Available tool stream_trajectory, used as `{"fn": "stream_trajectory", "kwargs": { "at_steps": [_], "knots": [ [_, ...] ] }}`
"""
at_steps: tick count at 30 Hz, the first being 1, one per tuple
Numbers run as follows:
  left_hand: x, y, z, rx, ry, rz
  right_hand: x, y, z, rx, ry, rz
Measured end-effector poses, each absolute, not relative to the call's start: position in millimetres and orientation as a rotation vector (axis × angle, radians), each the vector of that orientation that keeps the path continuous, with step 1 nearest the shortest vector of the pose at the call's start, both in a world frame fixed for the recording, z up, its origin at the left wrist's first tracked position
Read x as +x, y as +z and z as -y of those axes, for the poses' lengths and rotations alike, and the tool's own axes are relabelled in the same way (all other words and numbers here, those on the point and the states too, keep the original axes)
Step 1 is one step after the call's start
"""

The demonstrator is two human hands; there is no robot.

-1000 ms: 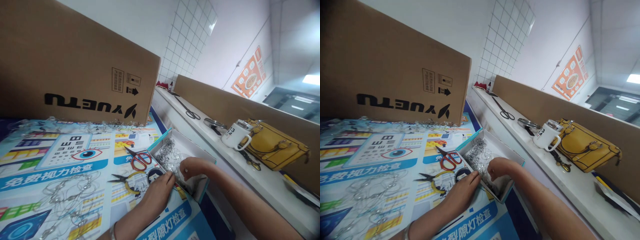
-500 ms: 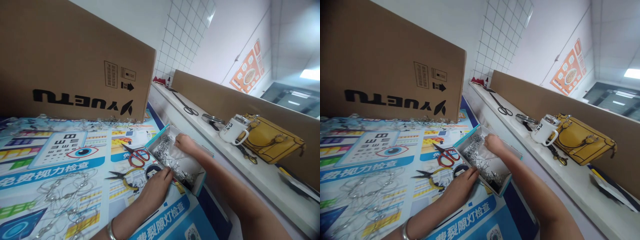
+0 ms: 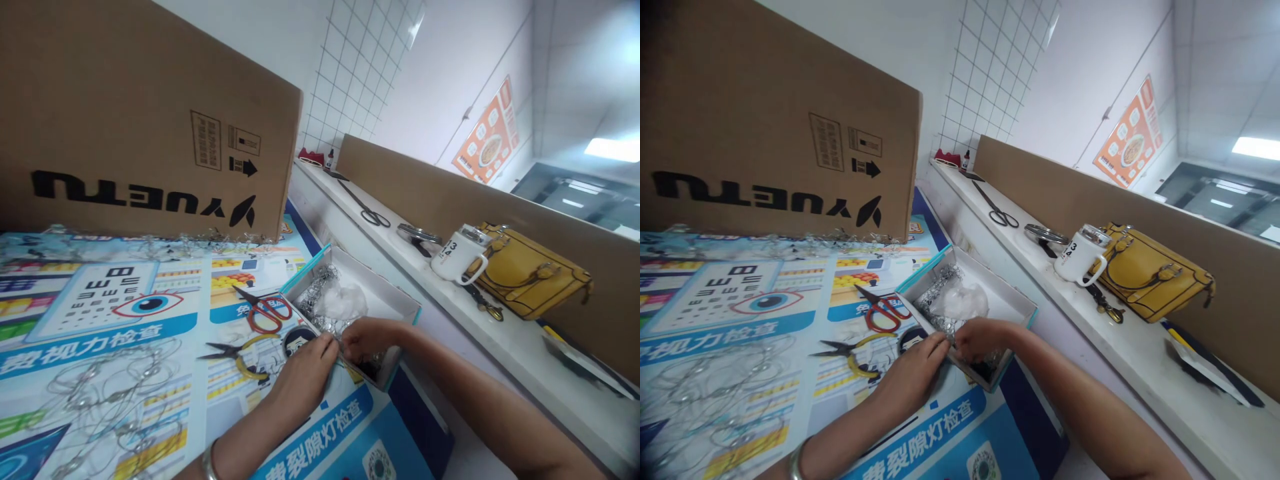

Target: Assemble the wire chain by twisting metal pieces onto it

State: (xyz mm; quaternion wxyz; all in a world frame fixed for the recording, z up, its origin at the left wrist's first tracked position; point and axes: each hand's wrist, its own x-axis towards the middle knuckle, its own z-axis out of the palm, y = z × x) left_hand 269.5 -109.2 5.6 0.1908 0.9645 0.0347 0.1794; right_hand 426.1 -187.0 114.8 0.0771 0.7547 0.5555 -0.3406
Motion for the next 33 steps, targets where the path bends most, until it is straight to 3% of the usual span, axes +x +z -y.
{"fn": "stream_trajectory", "kwargs": {
  "at_steps": [8,16,33],
  "knots": [
    [269.4,3.8,107.7,2.706,0.516,-0.087,463.7,127.2,190.9,2.422,-0.65,-1.584],
    [271.4,2.9,106.7,2.716,0.515,-0.082,436.1,119.8,209.6,2.156,-0.984,-1.64],
    [271.8,-0.3,105.0,2.692,0.538,-0.061,477.0,125.3,201.3,2.354,-0.475,-1.66]
  ]
}}
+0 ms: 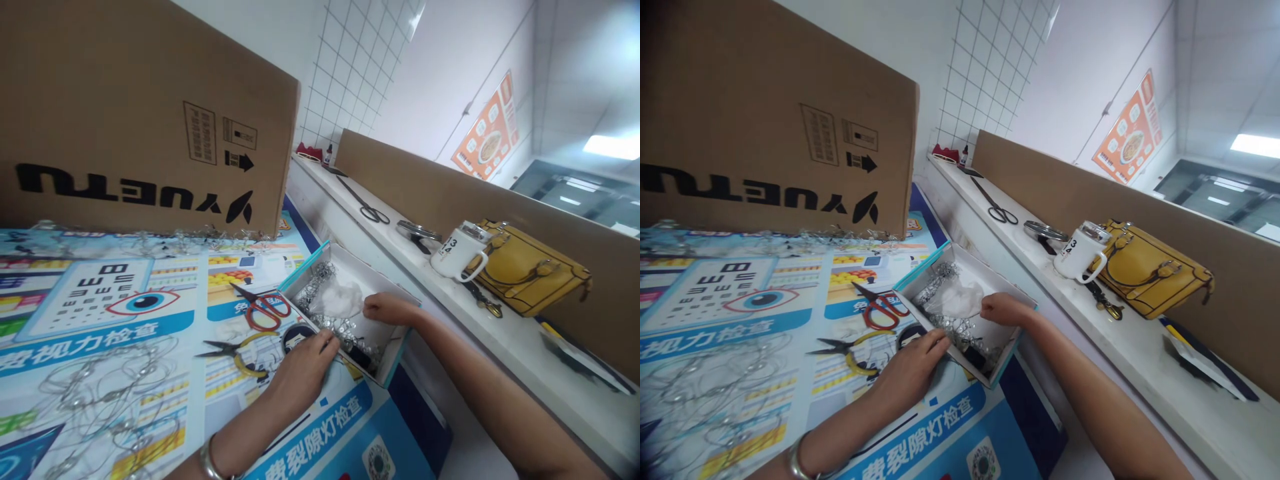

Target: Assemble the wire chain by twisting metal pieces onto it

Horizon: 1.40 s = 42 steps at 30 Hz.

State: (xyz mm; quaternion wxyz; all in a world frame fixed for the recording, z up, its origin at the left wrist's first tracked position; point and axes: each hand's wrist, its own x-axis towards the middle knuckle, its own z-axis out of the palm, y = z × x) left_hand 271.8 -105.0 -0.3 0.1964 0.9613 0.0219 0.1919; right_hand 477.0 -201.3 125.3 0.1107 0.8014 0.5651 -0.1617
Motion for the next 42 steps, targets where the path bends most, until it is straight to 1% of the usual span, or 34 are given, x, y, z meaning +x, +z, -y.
{"fn": "stream_trajectory", "kwargs": {
  "at_steps": [7,17,25,30,36,39,42],
  "knots": [
    [270.5,3.2,104.9,2.661,0.516,-0.058,449.5,111.6,199.5,2.246,-0.47,-1.807],
    [271.6,1.5,105.8,2.667,0.577,-0.056,433.4,82.1,186.6,2.07,-0.252,-1.696],
    [272.4,1.7,107.0,2.657,0.577,-0.074,430.1,70.3,180.1,2.071,-0.246,-1.696],
    [271.2,1.7,106.0,2.642,0.564,-0.058,438.3,85.8,179.7,2.237,-0.225,-1.669],
    [268.7,12.6,106.2,2.609,0.544,-0.047,422.5,130.8,170.8,2.409,-0.239,-1.765],
    [266.9,19.0,107.9,2.565,0.573,-0.036,389.6,142.5,144.0,2.372,-0.28,-1.949],
    [265.7,20.2,107.2,2.505,0.538,-0.052,347.7,134.8,106.8,2.214,-0.369,-2.154]
  ]
}}
